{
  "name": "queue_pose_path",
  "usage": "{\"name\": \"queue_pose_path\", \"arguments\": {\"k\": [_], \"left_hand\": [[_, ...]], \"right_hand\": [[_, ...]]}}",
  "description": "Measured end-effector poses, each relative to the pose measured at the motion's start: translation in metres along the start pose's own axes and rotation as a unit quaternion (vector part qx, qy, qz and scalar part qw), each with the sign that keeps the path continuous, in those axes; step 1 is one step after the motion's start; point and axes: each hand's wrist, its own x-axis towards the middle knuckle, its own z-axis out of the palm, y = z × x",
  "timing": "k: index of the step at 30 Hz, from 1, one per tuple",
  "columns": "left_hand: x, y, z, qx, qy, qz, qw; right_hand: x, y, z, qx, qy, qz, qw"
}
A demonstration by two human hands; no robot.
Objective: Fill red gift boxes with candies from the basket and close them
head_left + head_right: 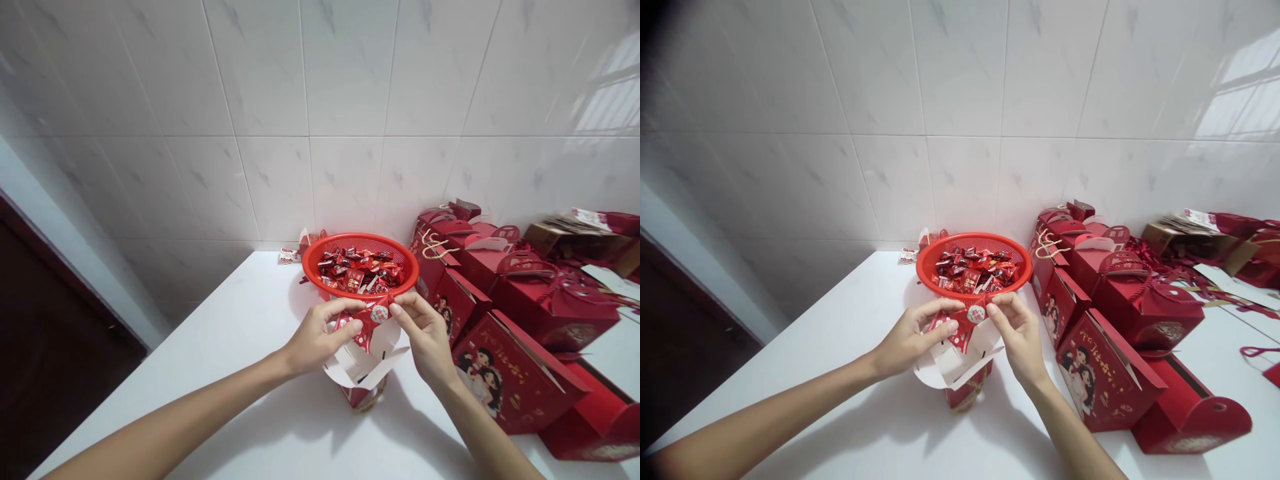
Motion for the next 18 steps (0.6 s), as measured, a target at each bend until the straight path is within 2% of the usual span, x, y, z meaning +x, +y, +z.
{"name": "queue_pose_path", "arguments": {"k": [13,18], "left_hand": [[-0.0003,0.0042,-0.0008,0.041,-0.045,0.028,0.998],[-0.0006,0.0057,0.0,0.034,-0.038,0.009,0.999]], "right_hand": [[-0.0025,0.0019,-0.0037,0.031,-0.036,0.004,0.999],[-0.0047,0.0021,-0.0025,0.016,-0.016,-0.019,1.0]]}}
